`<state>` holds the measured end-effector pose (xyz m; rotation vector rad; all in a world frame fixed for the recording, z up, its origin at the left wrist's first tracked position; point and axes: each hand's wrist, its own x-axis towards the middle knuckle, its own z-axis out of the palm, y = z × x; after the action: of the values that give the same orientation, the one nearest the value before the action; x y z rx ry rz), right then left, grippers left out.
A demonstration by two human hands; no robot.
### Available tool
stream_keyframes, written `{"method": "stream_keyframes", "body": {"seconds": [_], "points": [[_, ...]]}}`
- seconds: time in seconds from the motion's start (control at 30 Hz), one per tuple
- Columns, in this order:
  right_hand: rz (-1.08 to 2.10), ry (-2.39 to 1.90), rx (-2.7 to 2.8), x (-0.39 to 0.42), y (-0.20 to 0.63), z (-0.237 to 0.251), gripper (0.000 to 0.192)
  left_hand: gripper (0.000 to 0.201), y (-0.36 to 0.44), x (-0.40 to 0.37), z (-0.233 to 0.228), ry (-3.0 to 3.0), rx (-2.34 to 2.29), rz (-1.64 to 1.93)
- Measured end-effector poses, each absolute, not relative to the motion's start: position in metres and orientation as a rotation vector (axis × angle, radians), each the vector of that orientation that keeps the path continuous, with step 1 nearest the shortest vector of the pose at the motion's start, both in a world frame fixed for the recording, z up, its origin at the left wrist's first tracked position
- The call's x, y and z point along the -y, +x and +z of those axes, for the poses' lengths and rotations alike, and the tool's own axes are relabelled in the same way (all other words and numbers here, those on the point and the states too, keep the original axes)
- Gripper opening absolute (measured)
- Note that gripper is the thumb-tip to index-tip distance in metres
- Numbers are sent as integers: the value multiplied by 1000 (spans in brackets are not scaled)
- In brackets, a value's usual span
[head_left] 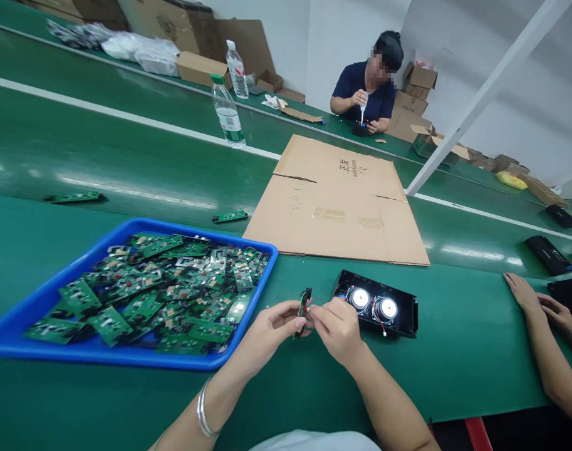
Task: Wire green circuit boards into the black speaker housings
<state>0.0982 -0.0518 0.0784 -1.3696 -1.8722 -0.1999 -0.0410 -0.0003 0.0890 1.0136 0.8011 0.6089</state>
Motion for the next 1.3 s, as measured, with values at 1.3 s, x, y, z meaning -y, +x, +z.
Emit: {"method": "stream_keyframes", "body": {"seconds": [1.3], "points": [[-47,-1850,1723,104,184,69,23,22,46,25,90,1339,-839,481]]}}
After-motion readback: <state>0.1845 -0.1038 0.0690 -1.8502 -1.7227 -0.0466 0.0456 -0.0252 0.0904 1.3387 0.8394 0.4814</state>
